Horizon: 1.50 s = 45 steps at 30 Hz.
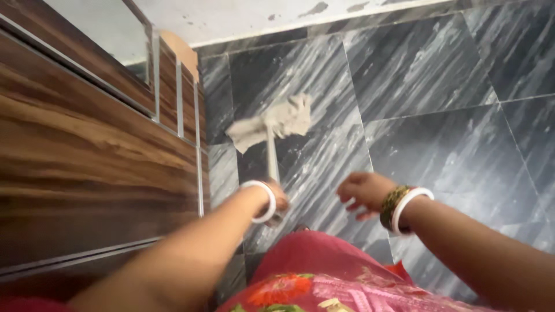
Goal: The person mops the floor using a pole and a cloth. They repeatedly wrap the cloth around the end of the pole by hand and push the mop across the dark marble-patterned tiled floor in a room containing a bed.
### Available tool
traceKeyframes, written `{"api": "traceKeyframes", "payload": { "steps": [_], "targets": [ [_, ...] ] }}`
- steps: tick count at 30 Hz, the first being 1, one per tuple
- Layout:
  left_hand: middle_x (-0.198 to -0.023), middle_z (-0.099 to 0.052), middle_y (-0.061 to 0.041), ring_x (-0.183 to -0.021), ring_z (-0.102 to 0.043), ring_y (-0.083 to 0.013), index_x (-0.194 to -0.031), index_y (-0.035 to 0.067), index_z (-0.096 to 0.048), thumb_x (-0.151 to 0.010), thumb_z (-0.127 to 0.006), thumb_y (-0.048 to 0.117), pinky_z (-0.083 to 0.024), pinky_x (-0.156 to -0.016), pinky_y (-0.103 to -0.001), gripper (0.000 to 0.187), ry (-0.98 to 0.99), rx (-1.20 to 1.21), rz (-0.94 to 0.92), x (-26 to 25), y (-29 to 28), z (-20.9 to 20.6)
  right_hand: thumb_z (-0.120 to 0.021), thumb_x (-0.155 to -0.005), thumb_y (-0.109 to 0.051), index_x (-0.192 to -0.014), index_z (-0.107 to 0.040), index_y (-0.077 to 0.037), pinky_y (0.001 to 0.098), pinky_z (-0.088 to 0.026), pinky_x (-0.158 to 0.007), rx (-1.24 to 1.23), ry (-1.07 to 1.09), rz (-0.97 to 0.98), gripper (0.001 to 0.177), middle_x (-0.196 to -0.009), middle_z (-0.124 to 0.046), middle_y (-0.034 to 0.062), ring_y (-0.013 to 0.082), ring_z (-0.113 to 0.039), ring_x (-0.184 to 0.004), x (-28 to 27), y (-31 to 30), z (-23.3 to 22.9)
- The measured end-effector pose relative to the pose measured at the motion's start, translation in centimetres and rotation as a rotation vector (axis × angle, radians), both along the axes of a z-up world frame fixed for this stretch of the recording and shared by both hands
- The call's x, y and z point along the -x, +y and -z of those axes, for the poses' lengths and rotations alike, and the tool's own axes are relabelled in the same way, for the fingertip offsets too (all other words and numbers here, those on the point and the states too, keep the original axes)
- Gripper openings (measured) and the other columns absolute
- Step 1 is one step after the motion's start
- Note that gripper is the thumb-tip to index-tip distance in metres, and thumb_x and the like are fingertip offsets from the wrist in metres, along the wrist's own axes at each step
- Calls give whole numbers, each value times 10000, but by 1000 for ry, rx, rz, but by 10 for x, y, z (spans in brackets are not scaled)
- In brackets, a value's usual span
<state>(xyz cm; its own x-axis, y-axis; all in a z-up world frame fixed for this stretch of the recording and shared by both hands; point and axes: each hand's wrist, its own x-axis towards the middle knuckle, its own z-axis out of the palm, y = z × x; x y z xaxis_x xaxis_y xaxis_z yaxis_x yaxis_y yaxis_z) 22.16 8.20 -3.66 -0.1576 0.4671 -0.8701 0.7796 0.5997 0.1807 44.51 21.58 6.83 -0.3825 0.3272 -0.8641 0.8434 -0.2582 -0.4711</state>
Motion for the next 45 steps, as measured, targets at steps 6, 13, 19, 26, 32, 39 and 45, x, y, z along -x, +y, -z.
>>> {"api": "traceKeyframes", "payload": {
  "steps": [6,13,19,26,32,39,45],
  "targets": [
    [-1079,-757,-297,-1001,-759,-443,-1242,-39,-618,-1010,-621,206,-673,-851,-490,337,-1170,177,-1309,-79,16,22,-678,-879,-311,-1462,-495,-169,479,-647,-762,317,-62,265,627,-1197,-718,175,342,-735,-971,-10,-45,-4],
    [-949,-738,-191,-812,-738,-328,-1142,60,-676,-956,-603,266,-619,-686,-458,287,-752,-187,-1130,-60,38,50,-724,-907,-250,-1365,-659,-253,366,-552,-784,-531,-166,-325,462,-1121,-765,143,230,-709,-867,10,-23,57],
    [-869,-757,-132,-658,-705,-196,-1087,35,-743,-871,-637,207,-568,-562,-328,296,-502,-579,-1001,9,28,52,-548,-1052,-270,-1415,-650,-221,404,-592,-892,-589,-217,-441,380,-1268,-757,133,291,-764,-991,126,67,91],
    [-822,-742,-104,-629,-646,-141,-1108,22,-756,-860,-703,231,-520,-573,-291,328,-472,-542,-1280,39,-26,34,-532,-1067,-217,-1303,-721,-129,415,-602,-878,-936,-242,-1143,315,-1177,-763,151,290,-749,-982,216,115,110],
    [-779,-718,-123,-556,-567,-128,-1052,-7,-766,-844,-737,224,-424,-483,-293,312,-491,-628,-1250,47,-36,42,-560,-1055,-258,-1328,-671,-77,342,-652,-759,-812,-461,-1243,347,-1064,-765,140,211,-805,-873,178,105,96],
    [-821,-753,-110,-547,-581,-105,-1104,25,-738,-896,-706,357,-468,-484,-273,393,-419,-587,-1060,20,-9,32,-478,-1093,-228,-1406,-614,-132,338,-639,-780,-724,-459,-973,354,-1164,-750,88,200,-754,-862,70,104,77],
    [-826,-736,-132,-499,-501,-92,-1120,38,-696,-923,-691,413,-414,-449,-268,424,-526,-527,-1030,-53,51,16,-460,-1089,-285,-1376,-650,-220,304,-645,-803,-591,-537,-788,351,-1130,-783,44,161,-784,-902,-62,83,47]
  ]
}}
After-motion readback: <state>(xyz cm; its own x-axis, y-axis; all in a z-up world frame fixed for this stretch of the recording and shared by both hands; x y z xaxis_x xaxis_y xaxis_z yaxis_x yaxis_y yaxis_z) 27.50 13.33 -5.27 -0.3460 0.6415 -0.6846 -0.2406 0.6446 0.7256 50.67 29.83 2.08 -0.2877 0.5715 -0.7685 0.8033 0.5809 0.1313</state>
